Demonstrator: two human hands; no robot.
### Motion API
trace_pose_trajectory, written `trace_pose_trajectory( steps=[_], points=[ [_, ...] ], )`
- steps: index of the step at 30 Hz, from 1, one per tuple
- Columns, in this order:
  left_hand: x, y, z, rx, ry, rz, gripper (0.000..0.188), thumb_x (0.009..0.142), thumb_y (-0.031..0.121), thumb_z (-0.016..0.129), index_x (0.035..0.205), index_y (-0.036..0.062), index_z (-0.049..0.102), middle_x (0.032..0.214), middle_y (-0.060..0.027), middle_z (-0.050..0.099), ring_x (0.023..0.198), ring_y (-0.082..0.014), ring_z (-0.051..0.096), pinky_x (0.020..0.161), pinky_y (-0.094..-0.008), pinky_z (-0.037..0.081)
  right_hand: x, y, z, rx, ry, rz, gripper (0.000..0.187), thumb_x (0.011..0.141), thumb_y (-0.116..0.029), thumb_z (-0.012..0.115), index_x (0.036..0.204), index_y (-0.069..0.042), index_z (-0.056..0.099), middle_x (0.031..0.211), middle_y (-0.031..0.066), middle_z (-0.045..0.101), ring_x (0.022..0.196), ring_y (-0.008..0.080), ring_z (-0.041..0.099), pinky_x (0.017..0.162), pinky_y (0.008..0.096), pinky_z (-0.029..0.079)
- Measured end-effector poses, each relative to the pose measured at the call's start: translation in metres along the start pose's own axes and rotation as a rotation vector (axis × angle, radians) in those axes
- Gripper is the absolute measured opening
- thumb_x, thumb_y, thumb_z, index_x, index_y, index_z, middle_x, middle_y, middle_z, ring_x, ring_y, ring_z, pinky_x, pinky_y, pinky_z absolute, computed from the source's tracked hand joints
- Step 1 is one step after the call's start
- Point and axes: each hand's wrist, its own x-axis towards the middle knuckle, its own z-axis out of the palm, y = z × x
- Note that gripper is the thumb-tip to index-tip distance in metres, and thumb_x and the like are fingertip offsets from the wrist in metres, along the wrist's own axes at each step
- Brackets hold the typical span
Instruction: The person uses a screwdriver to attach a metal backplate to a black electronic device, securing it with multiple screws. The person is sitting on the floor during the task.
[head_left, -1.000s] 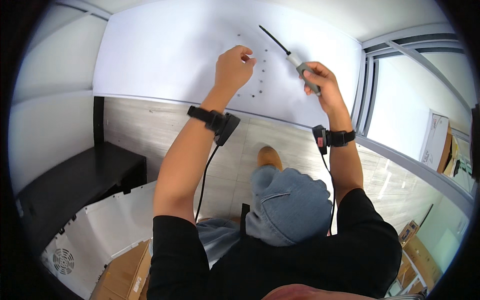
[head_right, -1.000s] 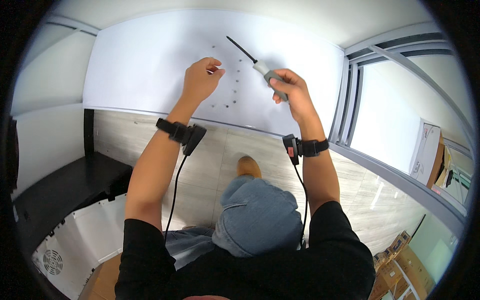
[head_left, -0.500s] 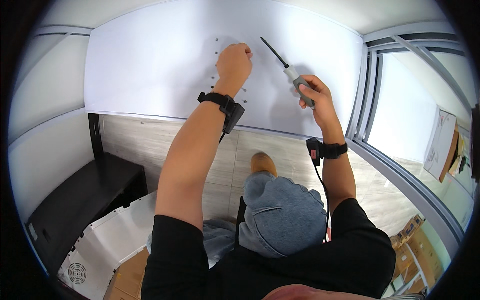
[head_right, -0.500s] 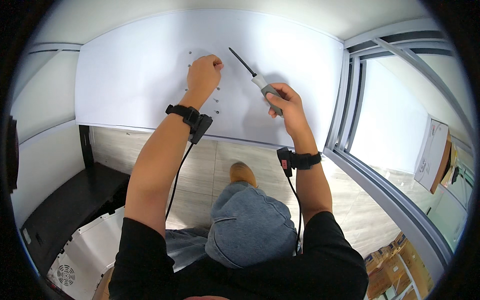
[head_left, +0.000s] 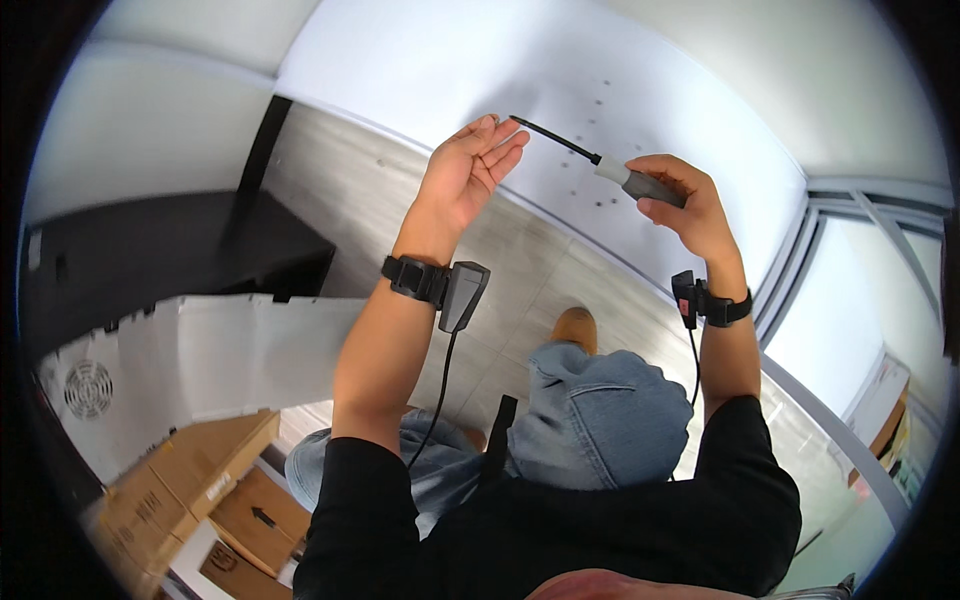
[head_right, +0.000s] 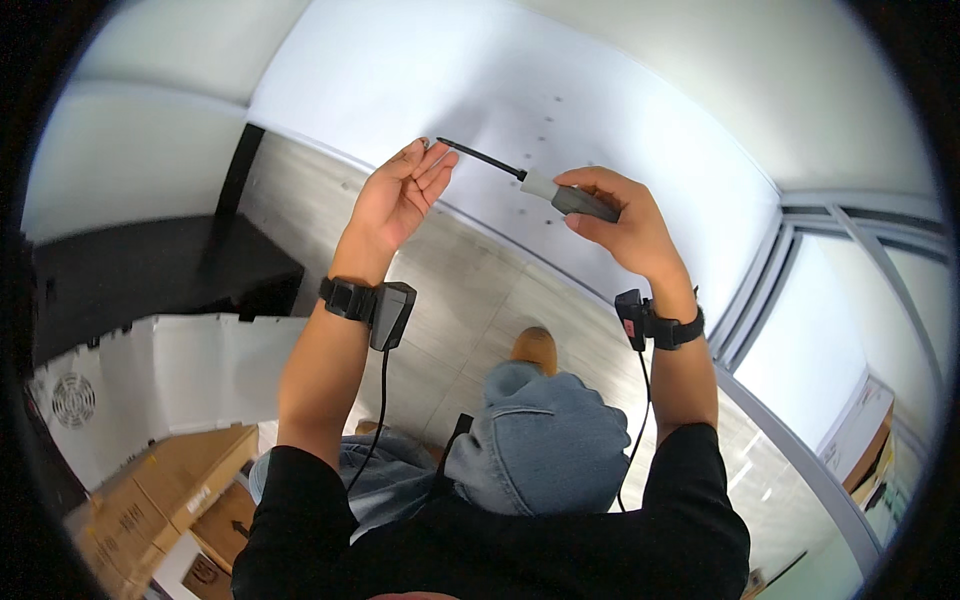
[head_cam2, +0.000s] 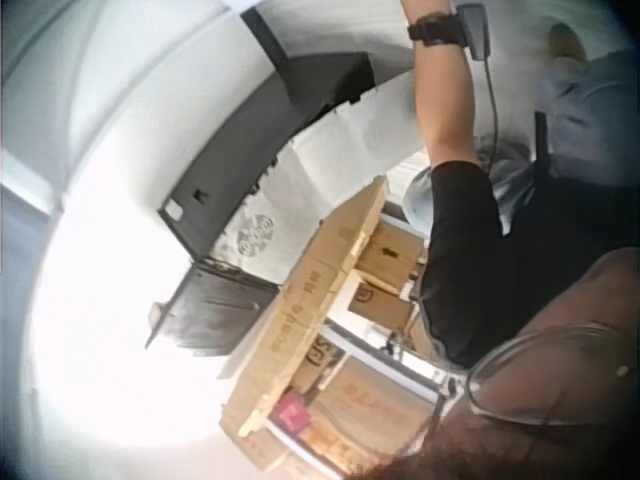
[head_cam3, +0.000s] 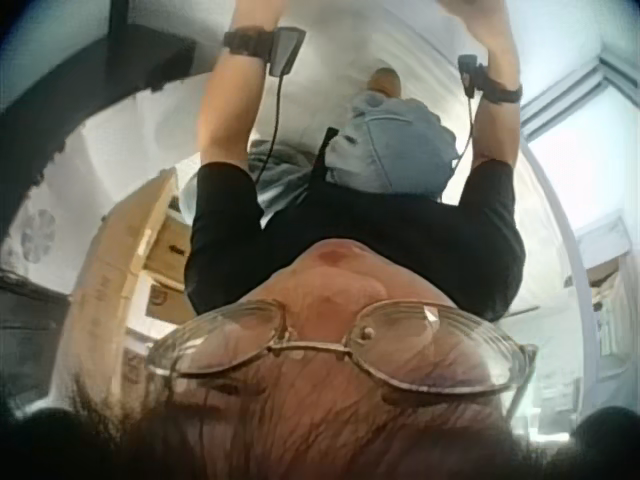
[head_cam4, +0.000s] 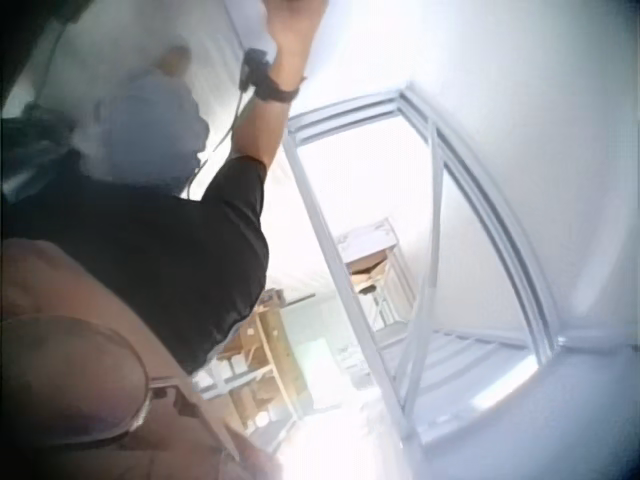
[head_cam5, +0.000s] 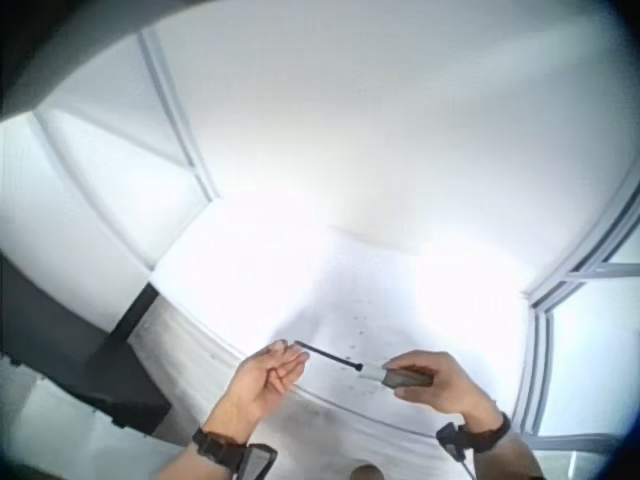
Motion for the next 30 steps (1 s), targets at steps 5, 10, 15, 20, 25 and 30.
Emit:
trace_pose_trajectory(
  steps=[5, 10, 15, 20, 25, 30],
  points=[
    [-0.058, 0.036, -0.046, -0.108, 0.007, 0.131, 0.016, 0.096, 0.011, 0.052, 0.104, -0.0023, 0.054, 0.104, -0.0154, 0.063, 0.098, -0.0253, 0.065, 0.086, -0.0318, 0.056, 0.025, -0.043, 0.05, -0.147, -0.191, -0.141, 0.034, 0.077, 0.004, 0.065, 0.109, -0.007, 0.065, 0.086, 0.0015, 0.062, 0.073, 0.0092, 0.054, 0.068, 0.0225, 0.043],
    [-0.116, 0.068, -0.083, -0.181, 0.029, 0.258, 0.018, 0.096, 0.011, 0.051, 0.105, -0.0044, 0.055, 0.103, -0.0147, 0.064, 0.095, -0.0234, 0.065, 0.085, -0.0299, 0.056, 0.032, -0.099, 0.103, -0.274, -0.302, -0.206, 0.033, 0.076, 0.002, 0.066, 0.108, -0.008, 0.066, 0.084, 0.0, 0.061, 0.072, 0.0093, 0.054, 0.068, 0.0225, 0.043],
    [-0.169, 0.103, -0.106, -0.186, 0.026, 0.363, 0.017, 0.097, 0.01, 0.048, 0.103, -0.0047, 0.054, 0.103, -0.0154, 0.063, 0.097, -0.0238, 0.064, 0.084, -0.0293, 0.057, 0.03, -0.162, 0.148, -0.382, -0.394, -0.301, 0.03, 0.077, 0.0, 0.066, 0.106, -0.008, 0.066, 0.082, 0.0002, 0.061, 0.07, 0.0093, 0.053, 0.065, 0.0242, 0.042],
    [-0.219, 0.155, -0.115, -0.223, 0.053, 0.474, 0.016, 0.098, 0.01, 0.048, 0.102, -0.0037, 0.054, 0.1, -0.0157, 0.061, 0.093, -0.0241, 0.065, 0.08, -0.03, 0.058, 0.027, -0.244, 0.203, -0.688, -0.365, -0.639, 0.027, 0.075, -0.003, 0.066, 0.102, -0.007, 0.065, 0.074, 0.0026, 0.061, 0.065, 0.0133, 0.053, 0.06, 0.0283, 0.04],
    [-0.245, 0.177, -0.146, -0.403, -0.035, 0.593, 0.017, 0.097, 0.012, 0.05, 0.1, -0.0034, 0.056, 0.093, -0.0114, 0.062, 0.084, -0.0202, 0.064, 0.074, -0.0277, 0.058, 0.016, -0.279, 0.258, -0.588, -0.389, -0.483, 0.025, 0.075, -0.005, 0.066, 0.099, -0.007, 0.063, 0.069, 0.0016, 0.058, 0.057, 0.0118, 0.05, 0.054, 0.0284, 0.04],
    [-0.257, 0.184, -0.175, -0.28, -0.012, 0.615, 0.019, 0.097, 0.019, 0.052, 0.098, 0.0014, 0.059, 0.094, -0.0052, 0.063, 0.077, -0.0127, 0.062, 0.066, -0.0236, 0.054, -0.005, -0.265, 0.299, -0.359, -0.368, -0.192, 0.032, 0.077, -0.005, 0.065, 0.106, -0.004, 0.053, 0.075, 0.0029, 0.059, 0.06, 0.0083, 0.052, 0.049, 0.0224, 0.041]
  ],
)
